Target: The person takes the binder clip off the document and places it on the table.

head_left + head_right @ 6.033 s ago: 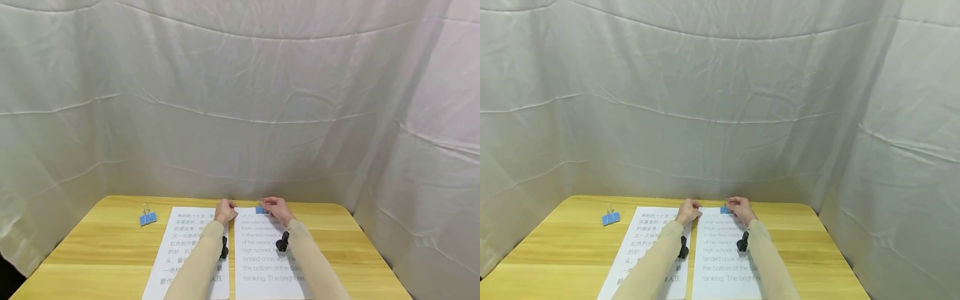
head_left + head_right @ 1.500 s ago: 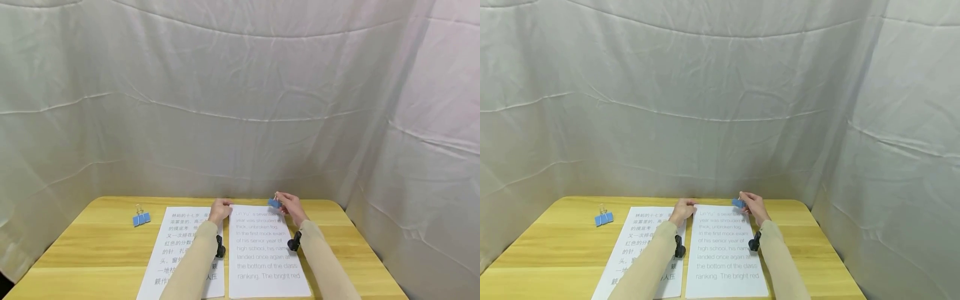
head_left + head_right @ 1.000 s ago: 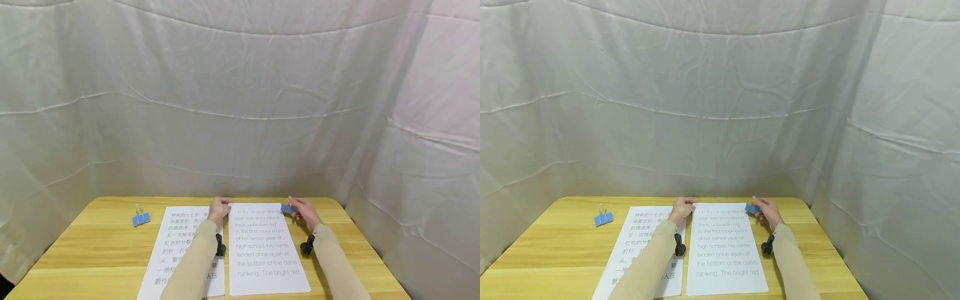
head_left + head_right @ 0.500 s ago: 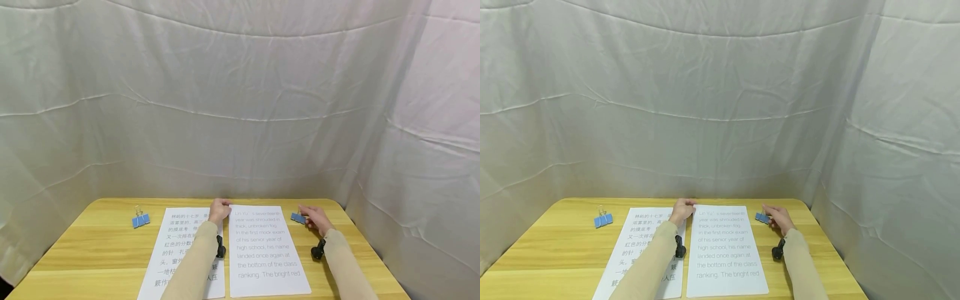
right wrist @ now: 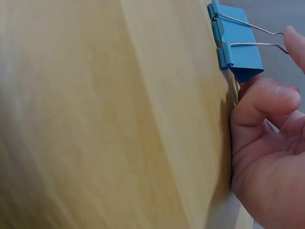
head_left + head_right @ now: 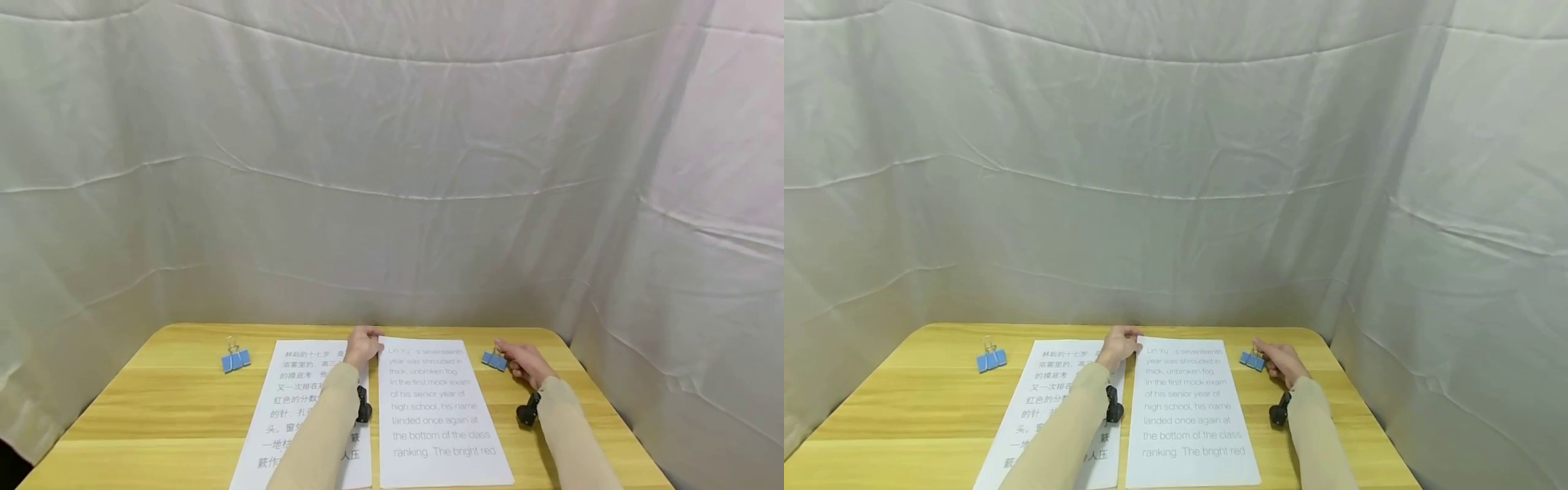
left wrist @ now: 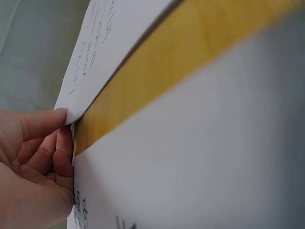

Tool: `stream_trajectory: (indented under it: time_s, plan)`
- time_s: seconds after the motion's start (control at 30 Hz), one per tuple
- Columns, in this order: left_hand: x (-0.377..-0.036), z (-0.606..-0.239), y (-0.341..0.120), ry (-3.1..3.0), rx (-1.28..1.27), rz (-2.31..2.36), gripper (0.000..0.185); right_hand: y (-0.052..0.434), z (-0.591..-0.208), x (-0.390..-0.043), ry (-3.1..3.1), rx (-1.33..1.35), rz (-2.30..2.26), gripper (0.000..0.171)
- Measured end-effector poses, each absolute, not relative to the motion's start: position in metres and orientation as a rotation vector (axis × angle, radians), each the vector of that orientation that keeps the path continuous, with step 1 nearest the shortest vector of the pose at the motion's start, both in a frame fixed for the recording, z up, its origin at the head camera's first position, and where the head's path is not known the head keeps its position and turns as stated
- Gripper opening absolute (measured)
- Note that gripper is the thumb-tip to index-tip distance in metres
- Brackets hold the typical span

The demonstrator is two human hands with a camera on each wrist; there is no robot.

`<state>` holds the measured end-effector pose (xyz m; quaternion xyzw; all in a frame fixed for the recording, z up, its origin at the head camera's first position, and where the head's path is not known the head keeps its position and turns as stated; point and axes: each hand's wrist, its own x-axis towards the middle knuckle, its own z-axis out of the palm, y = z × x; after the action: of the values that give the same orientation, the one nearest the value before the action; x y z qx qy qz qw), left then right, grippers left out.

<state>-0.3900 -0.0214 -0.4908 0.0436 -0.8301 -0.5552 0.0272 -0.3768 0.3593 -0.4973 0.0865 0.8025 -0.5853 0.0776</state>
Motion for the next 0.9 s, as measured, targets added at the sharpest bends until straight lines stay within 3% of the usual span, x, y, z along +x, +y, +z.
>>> stream_trajectory:
  time_s: [0.27,0.9]
  plan:
    - [-0.39,-0.489,-0.024,-2.557,0.084,-1.786,0.036,0.36,-0.498,-0.375,2.358,0.252,-1.814,0.05]
    - [-0.389,-0.479,-0.04,-2.62,-0.012,-1.766,0.034,0.363,-0.497,-0.367,2.383,0.301,-1.855,0.063]
